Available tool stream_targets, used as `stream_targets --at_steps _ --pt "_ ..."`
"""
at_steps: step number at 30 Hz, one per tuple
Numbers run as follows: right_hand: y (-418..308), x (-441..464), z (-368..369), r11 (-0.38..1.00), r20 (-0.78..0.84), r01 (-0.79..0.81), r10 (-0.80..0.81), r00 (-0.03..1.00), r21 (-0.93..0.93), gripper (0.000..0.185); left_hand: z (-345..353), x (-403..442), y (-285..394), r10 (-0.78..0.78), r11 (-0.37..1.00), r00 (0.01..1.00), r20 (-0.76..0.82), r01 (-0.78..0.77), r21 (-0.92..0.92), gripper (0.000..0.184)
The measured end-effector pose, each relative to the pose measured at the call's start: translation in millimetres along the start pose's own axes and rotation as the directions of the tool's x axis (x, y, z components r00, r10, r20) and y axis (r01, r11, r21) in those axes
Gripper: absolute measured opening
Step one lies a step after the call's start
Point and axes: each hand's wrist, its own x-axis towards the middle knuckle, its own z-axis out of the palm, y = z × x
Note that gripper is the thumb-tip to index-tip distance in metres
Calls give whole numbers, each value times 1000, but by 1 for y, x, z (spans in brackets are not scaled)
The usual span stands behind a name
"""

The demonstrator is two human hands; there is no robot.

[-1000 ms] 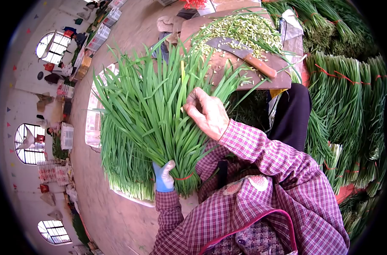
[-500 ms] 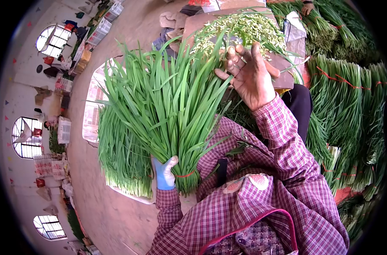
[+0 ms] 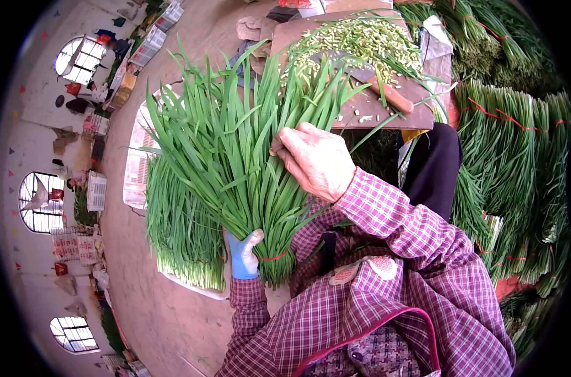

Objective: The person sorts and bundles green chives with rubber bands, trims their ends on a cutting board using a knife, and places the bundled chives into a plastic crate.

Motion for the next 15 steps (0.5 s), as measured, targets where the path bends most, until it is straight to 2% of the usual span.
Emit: stream_targets --at_steps 1,5,8,11,15 --pt "1 -2 0 1000 1 0 0 1000 0 16 -4 0 -5 -16 998 999 -31 14 -60 67" --pt "0 -5 -2 998 22 -42 43 999 -56 18 -9 0 -12 -98 990 988 -118 85 -112 73" --pt "2 -7 0 1000 0 -22 22 1000 -5 18 -30 7 -31 -131 983 986 -101 116 -140 75" --pt "0 -7 -2 999 33 -42 42 999 4 16 -55 16 -60 -78 987 997 -24 73 -146 75" --pt "-4 -5 -3 998 39 -29 26 999 64 17 -75 20 -78 -147 977 989 24 149 -152 75"
